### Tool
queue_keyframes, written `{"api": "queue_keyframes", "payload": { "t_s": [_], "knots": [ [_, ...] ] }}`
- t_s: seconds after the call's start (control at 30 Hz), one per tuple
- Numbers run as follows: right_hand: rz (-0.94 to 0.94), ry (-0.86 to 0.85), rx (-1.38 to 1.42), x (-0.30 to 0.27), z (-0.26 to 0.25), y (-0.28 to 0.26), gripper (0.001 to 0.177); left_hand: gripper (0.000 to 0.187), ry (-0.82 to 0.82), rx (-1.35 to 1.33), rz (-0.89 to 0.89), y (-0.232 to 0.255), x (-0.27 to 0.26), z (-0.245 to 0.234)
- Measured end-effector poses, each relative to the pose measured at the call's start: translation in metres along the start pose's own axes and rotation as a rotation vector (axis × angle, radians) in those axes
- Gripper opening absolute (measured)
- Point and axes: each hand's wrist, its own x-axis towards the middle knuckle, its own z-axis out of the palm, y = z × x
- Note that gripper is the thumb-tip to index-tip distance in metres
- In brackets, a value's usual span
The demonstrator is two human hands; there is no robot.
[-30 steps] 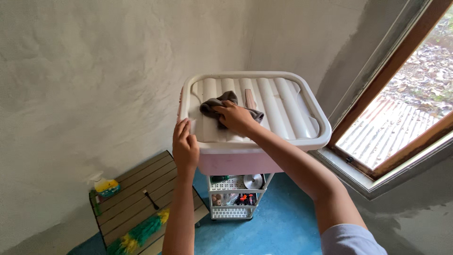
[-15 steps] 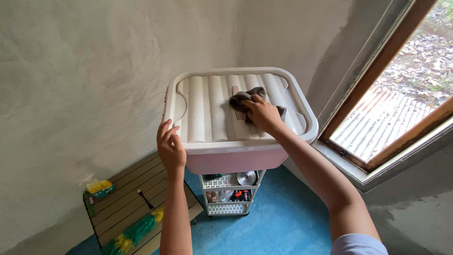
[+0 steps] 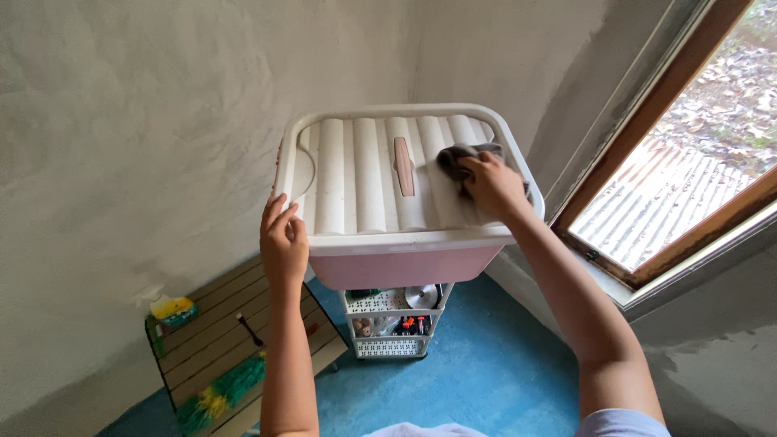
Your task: The person wipes the lid and sides of a pink storage bin with a cloth, then wipes a wooden table surface, and finally wipes the inside and outside of a brown basket before placing it on the storage bin.
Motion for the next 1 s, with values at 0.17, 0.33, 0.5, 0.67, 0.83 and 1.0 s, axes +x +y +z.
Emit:
{"api": "queue_keyframes", "payload": {
  "t_s": [0.17,0.33,0.5,0.67,0.83,1.0],
  "knots": [
    [0.042,0.045,0.018,-0.008,-0.01,0.003,0.049,0.031,0.102,0.328,0.27,0.003,-0.006,0.002],
    [0.001,0.054,0.029,-0.03,-0.028,-0.013,0.05,0.036,-0.064,0.218,0.367,0.045,-0.047,0.029],
    [-0.052,-0.065,0.115,-0.058,-0.031,-0.052,0.053,0.056,-0.086,0.168,0.605,0.088,-0.073,0.061],
    [-0.239,0.045,0.136,-0.097,-0.019,-0.094,0.044,0.059,-0.06,0.274,0.601,0.093,-0.077,0.076],
    [-0.422,0.42,0.198,-0.134,-0.008,-0.104,0.047,0.054,-0.04,0.258,0.568,0.079,-0.079,0.08],
    [-0.34,0.495,0.212,-0.143,0.0,-0.077,0.044,0.06,0.043,0.256,0.63,0.076,-0.078,0.086]
  ]
}}
